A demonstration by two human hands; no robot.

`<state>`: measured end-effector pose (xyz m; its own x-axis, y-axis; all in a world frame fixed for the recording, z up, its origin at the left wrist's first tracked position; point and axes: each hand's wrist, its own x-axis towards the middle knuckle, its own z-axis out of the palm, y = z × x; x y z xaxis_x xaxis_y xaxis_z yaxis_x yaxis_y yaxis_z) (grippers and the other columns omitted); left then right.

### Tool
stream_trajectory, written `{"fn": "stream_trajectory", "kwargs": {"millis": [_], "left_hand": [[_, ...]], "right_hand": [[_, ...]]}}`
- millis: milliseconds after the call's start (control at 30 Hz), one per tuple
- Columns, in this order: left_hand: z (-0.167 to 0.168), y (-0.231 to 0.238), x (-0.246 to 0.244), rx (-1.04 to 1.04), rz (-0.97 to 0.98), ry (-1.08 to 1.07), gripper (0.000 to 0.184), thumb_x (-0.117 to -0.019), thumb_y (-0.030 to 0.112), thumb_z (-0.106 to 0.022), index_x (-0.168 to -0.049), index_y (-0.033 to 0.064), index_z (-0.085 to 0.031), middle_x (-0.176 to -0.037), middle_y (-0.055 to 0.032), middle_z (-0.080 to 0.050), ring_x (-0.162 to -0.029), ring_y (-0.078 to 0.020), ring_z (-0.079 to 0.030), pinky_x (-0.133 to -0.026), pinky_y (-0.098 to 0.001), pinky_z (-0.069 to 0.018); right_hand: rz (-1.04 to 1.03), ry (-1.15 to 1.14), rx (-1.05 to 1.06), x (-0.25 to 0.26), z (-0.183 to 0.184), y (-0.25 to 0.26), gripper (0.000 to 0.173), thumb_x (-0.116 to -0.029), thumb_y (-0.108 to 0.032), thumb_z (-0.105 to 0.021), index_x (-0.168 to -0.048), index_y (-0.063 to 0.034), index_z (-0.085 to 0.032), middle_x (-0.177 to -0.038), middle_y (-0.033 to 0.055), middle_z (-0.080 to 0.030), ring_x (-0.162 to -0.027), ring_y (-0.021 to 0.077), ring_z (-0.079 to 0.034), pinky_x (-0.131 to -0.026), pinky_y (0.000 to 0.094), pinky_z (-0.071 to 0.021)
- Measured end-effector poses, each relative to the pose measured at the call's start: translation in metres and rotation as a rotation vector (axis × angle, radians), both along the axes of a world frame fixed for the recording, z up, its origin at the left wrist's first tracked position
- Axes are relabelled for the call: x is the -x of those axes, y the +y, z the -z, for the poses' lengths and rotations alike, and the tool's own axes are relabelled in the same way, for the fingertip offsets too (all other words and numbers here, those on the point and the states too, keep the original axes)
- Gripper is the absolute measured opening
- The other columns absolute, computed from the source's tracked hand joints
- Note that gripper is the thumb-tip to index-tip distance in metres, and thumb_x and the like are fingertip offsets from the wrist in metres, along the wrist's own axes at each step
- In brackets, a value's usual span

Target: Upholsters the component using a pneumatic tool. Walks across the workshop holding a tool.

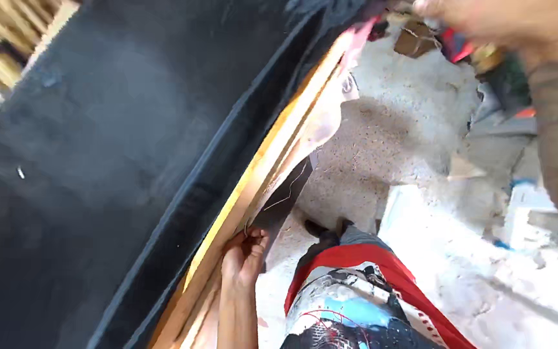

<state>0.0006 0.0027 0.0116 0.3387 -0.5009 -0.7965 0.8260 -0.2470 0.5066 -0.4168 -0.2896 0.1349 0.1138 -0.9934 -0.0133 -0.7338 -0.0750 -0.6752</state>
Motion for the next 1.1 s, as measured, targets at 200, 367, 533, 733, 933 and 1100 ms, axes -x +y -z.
{"fn": "stream_trajectory", "kwargs": {"millis": [200, 367, 533, 733, 933, 1100], "left_hand": [[-0.004, -0.005, 0.008, -0.049, 0.134, -0.12, 0.033, -0.1064, 0.021, -0.034, -0.09, 0.0016, -0.055, -0.079, -0.0127, -0.065, -0.071, -0.0245, -0.068, -0.068, -0.0374, -0.0612], [-0.009, -0.009, 0.012, -0.057, 0.22, -0.157, 0.029, -0.1038, 0.017, -0.034, -0.095, 0.0002, -0.056, -0.087, -0.0139, -0.067, -0.075, -0.0218, -0.069, -0.07, -0.031, -0.0611], [-0.013, -0.008, 0.008, -0.132, 0.283, -0.199, 0.031, -0.1032, 0.017, -0.034, -0.096, -0.0009, -0.058, -0.088, -0.0145, -0.068, -0.075, -0.022, -0.069, -0.07, -0.031, -0.0609], [-0.008, -0.005, 0.014, -0.07, 0.261, -0.196, 0.033, -0.1067, 0.025, -0.034, -0.088, 0.0087, -0.056, -0.059, -0.0017, -0.053, -0.052, -0.015, -0.059, -0.062, -0.0299, -0.0579], [-0.008, 0.002, 0.012, -0.021, 0.378, -0.172, 0.038, -0.1085, 0.027, -0.033, -0.086, 0.01, -0.058, -0.06, 0.0002, -0.054, -0.053, -0.0141, -0.059, -0.062, -0.0299, -0.0573], [-0.052, 0.012, 0.017, 0.183, 1.203, -0.848, 0.033, -0.1072, 0.015, -0.039, -0.099, -0.0012, -0.067, -0.068, -0.0054, -0.059, -0.059, -0.016, -0.061, -0.062, -0.0356, -0.0584]], "right_hand": [[0.355, -0.337, -0.235, -0.019, 0.147, 0.193, 0.047, -0.0883, -0.033, -0.079, -0.126, -0.0084, -0.066, -0.105, 0.0203, -0.07, -0.096, 0.0395, -0.068, -0.081, 0.0662, -0.0529], [0.249, -0.688, -0.33, -0.126, 0.274, 0.3, 0.044, -0.0856, -0.053, -0.078, -0.109, -0.0166, -0.075, -0.094, 0.0065, -0.075, -0.087, 0.0225, -0.072, -0.079, 0.054, -0.06], [-0.059, -0.819, -0.167, -0.228, 0.292, 0.327, 0.028, -0.0848, -0.045, -0.075, -0.106, -0.0276, -0.077, -0.085, -0.0024, -0.074, -0.082, 0.0163, -0.071, -0.077, 0.0514, -0.0578], [-0.084, -0.812, -0.023, -0.268, 0.304, 0.325, 0.033, -0.0853, -0.041, -0.071, -0.114, -0.0259, -0.077, -0.084, -0.002, -0.075, -0.078, 0.0158, -0.071, -0.075, 0.0497, -0.0573], [-0.064, -0.765, -0.001, -0.267, 0.301, 0.326, 0.024, -0.0847, -0.039, -0.07, -0.105, -0.0273, -0.077, -0.08, -0.0067, -0.073, -0.076, 0.011, -0.068, -0.071, 0.0466, -0.0561], [-0.099, -0.242, -0.241, -0.201, 0.285, 0.341, 0.045, -0.079, -0.028, -0.079, -0.123, -0.028, -0.071, -0.1, 0.0065, -0.075, -0.095, 0.0312, -0.07, -0.082, 0.0594, -0.0535]]}}
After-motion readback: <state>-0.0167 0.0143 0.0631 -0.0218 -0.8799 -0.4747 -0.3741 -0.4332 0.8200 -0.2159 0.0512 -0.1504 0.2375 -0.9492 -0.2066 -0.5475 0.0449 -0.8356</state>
